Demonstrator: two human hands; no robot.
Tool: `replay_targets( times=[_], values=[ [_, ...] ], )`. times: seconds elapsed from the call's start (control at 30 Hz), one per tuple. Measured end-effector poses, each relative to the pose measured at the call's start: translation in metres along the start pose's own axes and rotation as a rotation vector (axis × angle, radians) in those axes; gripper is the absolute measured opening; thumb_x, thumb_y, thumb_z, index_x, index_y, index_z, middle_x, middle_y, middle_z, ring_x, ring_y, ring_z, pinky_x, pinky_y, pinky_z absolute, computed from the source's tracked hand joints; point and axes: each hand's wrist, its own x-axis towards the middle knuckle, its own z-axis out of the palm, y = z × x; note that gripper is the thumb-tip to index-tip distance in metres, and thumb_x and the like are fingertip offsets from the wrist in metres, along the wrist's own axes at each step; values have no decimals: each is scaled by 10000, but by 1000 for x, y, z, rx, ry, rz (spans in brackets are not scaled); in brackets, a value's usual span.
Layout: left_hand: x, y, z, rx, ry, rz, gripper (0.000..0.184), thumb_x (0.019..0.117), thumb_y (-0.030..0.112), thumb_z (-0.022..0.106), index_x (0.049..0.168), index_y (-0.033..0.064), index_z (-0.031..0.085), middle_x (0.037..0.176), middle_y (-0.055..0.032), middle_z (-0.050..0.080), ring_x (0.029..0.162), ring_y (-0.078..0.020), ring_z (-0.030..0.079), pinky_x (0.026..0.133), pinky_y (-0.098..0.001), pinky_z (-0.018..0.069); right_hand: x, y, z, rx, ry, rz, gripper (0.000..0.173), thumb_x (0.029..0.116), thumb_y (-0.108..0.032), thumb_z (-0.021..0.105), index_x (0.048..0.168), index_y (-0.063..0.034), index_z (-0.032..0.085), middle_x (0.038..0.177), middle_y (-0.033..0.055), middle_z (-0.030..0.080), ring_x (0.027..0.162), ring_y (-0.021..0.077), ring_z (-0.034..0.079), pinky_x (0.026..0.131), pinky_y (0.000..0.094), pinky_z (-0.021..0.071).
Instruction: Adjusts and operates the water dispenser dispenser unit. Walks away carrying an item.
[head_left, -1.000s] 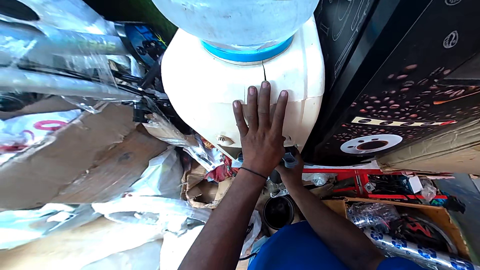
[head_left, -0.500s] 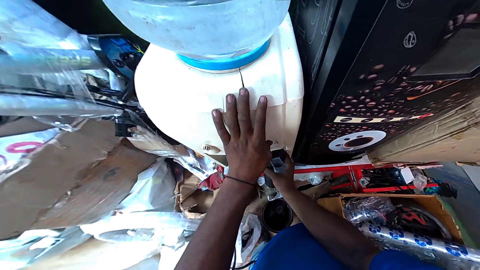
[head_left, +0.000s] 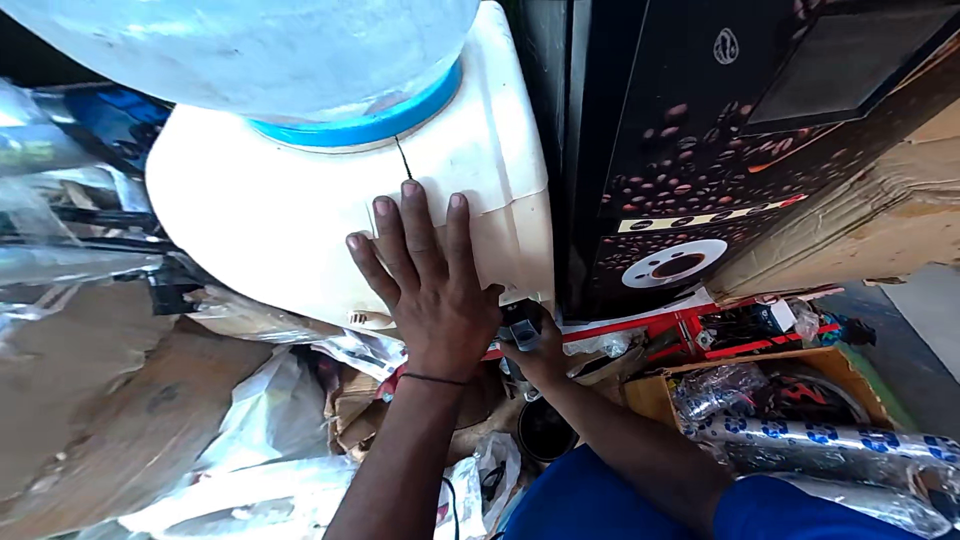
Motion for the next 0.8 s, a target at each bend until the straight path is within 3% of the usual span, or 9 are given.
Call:
replay_targets(
  times=[0.17, 0.6, 0.8],
  values=[
    [-1, 1, -1, -4, -19, -10, 1219, 631, 344, 922, 1622, 177, 231, 1696, -212, 109, 1560, -448, 72, 1207, -692, 42, 0, 1, 2, -20, 12, 7, 800, 648, -139, 921, 1367, -96, 574, 1140, 59, 718, 1024, 128, 700, 923, 373, 600],
    [0, 0, 1, 20, 7, -6, 1219, 625, 400, 908, 1623, 218, 233, 1692, -202, 153, 1559, -441, 102, 1206, -684, 37, 1, 4, 2, -6, 15, -17, 793, 645, -120, 925, 1357, -94, 577, 1140, 56, 716, 1025, 124, 700, 924, 368, 603],
    [-1, 1, -3, 0, -29, -1, 1207, 644, 348, 910, 1624, 169, 229, 1692, -225, 114, 1555, -464, 79, 1202, -702, 50, 0, 2, 1, -14, 6, -24, 799, 654, -134, 926, 1369, -85, 574, 1168, 67, 711, 1060, 136, 692, 951, 386, 592]
  ],
)
